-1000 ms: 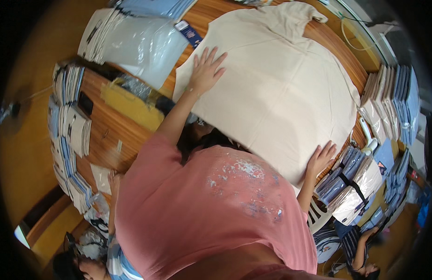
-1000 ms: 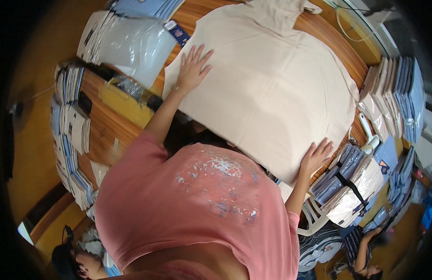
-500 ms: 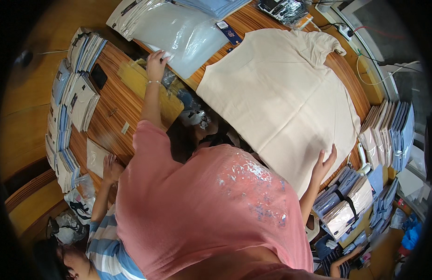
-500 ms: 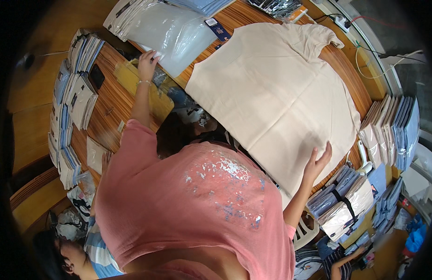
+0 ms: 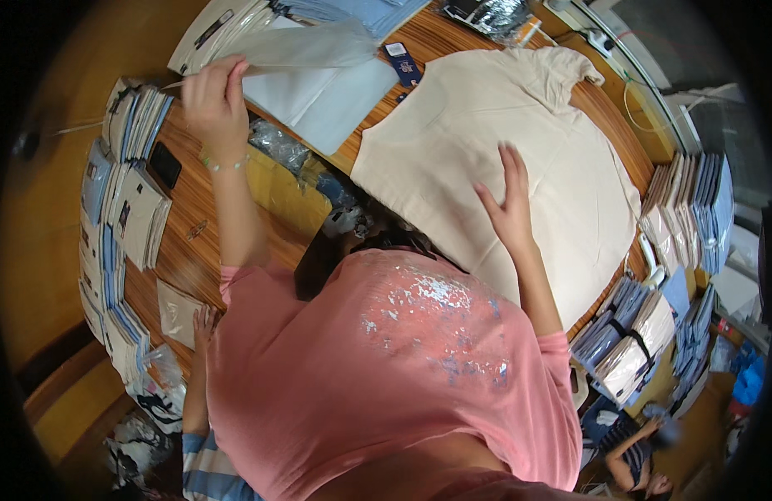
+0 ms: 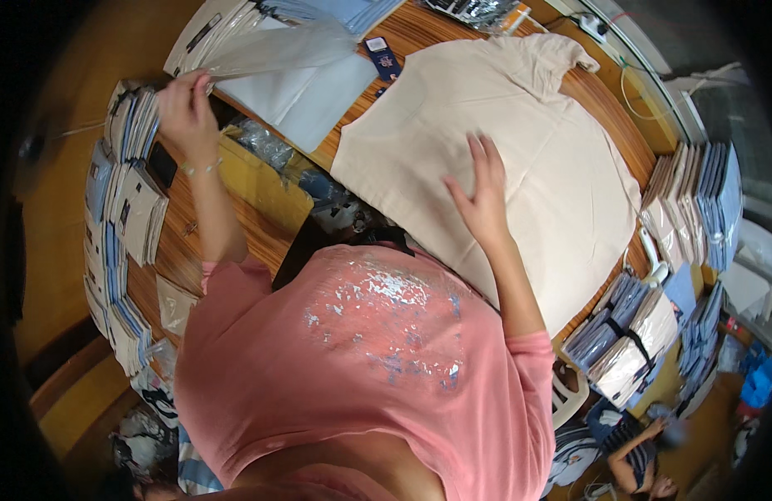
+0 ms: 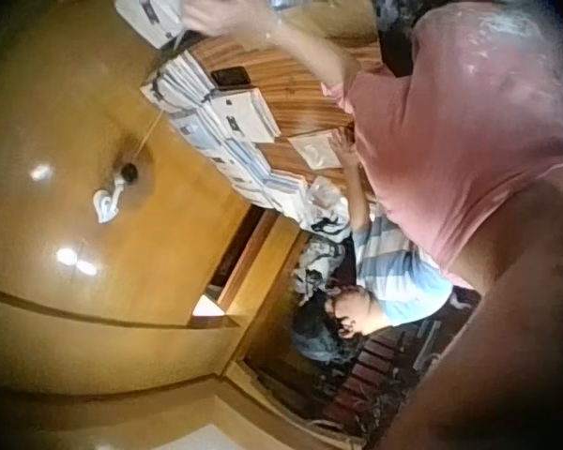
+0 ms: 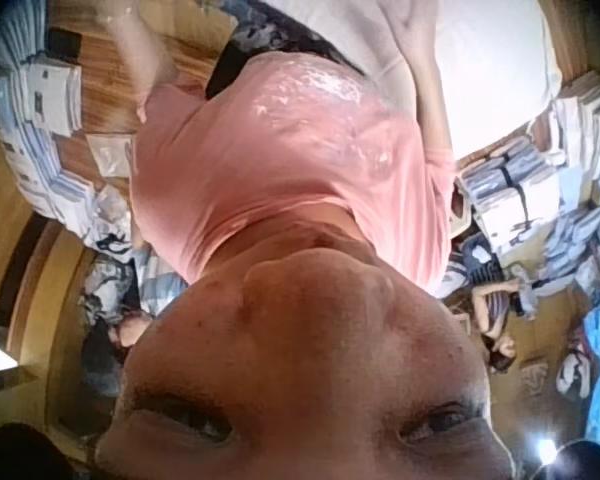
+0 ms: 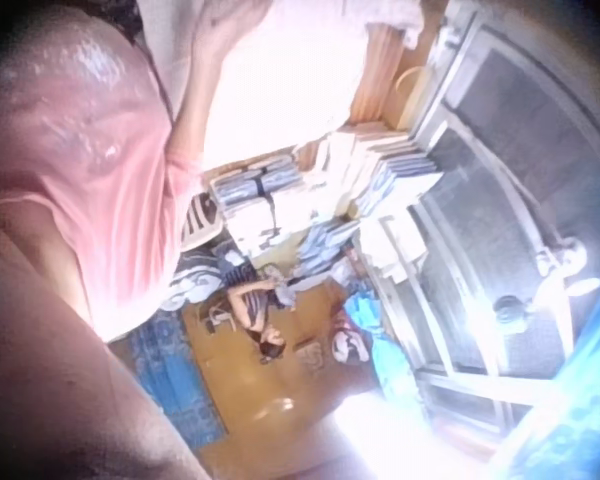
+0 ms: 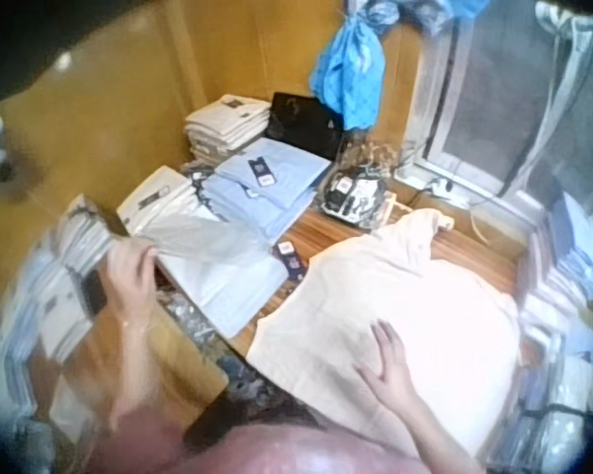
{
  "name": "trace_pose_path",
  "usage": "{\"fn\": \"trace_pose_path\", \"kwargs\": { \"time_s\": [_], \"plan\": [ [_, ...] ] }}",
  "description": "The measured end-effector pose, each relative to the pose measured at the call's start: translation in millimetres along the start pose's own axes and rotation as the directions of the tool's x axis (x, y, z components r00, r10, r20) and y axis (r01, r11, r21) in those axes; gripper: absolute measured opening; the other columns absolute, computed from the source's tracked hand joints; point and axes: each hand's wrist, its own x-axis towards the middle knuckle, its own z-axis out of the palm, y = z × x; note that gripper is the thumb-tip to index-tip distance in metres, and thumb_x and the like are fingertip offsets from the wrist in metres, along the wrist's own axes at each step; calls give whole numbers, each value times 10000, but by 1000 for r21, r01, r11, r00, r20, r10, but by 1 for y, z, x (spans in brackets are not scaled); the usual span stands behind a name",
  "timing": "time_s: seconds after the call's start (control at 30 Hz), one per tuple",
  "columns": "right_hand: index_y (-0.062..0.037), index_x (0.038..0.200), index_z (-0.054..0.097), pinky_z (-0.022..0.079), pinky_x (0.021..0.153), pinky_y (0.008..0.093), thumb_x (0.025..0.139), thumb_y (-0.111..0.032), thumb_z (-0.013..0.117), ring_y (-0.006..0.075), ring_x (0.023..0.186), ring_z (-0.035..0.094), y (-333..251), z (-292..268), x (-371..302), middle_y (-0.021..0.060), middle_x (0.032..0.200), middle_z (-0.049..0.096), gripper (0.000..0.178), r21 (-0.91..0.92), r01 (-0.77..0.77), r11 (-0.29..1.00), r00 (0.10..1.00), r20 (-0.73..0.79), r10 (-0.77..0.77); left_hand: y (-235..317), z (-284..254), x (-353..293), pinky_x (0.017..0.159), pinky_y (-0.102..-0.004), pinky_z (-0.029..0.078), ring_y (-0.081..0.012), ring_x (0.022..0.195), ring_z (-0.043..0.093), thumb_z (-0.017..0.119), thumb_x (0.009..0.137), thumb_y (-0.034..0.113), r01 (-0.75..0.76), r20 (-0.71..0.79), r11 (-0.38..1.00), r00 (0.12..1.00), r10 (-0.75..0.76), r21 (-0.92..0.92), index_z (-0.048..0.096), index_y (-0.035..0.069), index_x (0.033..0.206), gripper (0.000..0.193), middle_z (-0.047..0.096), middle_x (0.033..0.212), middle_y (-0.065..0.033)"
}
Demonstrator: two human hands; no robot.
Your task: The person buttons a shirt, spreads it flat on a table, folds the sleeves and body of the shirt, and then places it inside a clear plastic bag.
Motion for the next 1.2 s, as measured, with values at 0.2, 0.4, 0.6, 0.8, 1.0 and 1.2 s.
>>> {"fn": "trace_pose_path", "kwargs": {
  "time_s": [0.2, 0.4, 0.6, 0.8, 1.0, 1.2],
  "plan": [
    [-21, 1211, 514, 434, 828, 318, 779, -230, 695, 226, 971, 555, -87, 9, 69, 170, 1072, 580, 514, 353, 88, 931, 996, -61, -71, 142, 0, 62, 681, -280, 418, -151, 752, 555, 728, 685, 184, -437, -83, 778, 889, 451, -452, 688, 151, 881, 202, 663, 874, 10],
    [9, 1215, 480, 468, 727, 250, 901, -140, 542, 117, 854, 584, -5, -29, 10, 85, 1023, 624, 353, 668, -383, 638, 841, -35, 540, 142, 40, 11, 859, -333, 373, -218, 966, 498, 690, 776, 142, -303, -164, 707, 952, 259, -640, 507, 79, 1152, 423, 578, 1110, -79],
    [-18, 1289, 393, 478, 715, 251, 885, -52, 504, 137, 919, 580, 61, -15, -41, 95, 1133, 572, 420, 778, -468, 419, 735, 79, 674, 125, 77, -78, 947, -411, 318, -305, 1121, 414, 594, 773, 45, 395, 252, 565, 914, -317, -724, 399, -14, 1212, 484, 424, 1268, -180],
    [-68, 1264, 410, 444, 507, 227, 887, -57, 510, 105, 697, 571, 66, 20, -33, 54, 974, 595, 390, 767, -543, 341, 690, 176, 702, 145, 74, -137, 1032, -540, 208, -380, 1266, 278, 540, 678, 41, 324, 620, 832, 784, 31, -451, 366, 69, 1315, 661, 315, 1355, -174],
    [-22, 1117, 426, 511, 496, 271, 874, -98, 544, 115, 575, 567, 70, 38, -34, 54, 834, 574, 281, 612, -709, 351, 634, 333, 698, 165, 89, -195, 1032, -614, 144, -390, 1326, 167, 538, 766, 116, 324, 804, 896, 592, 58, -304, 389, 196, 1342, 600, 218, 1413, -165],
    [-32, 1331, 304, 461, 389, 265, 811, 13, 586, 116, 458, 524, 51, 26, -31, 35, 720, 478, 593, 553, -648, 524, 669, 83, 739, 163, 94, -212, 1033, -606, 152, -375, 1300, 209, 537, 827, 159, 289, 767, 905, 639, 61, -312, 433, 189, 1311, 496, 265, 1384, -155]
  ]
}}
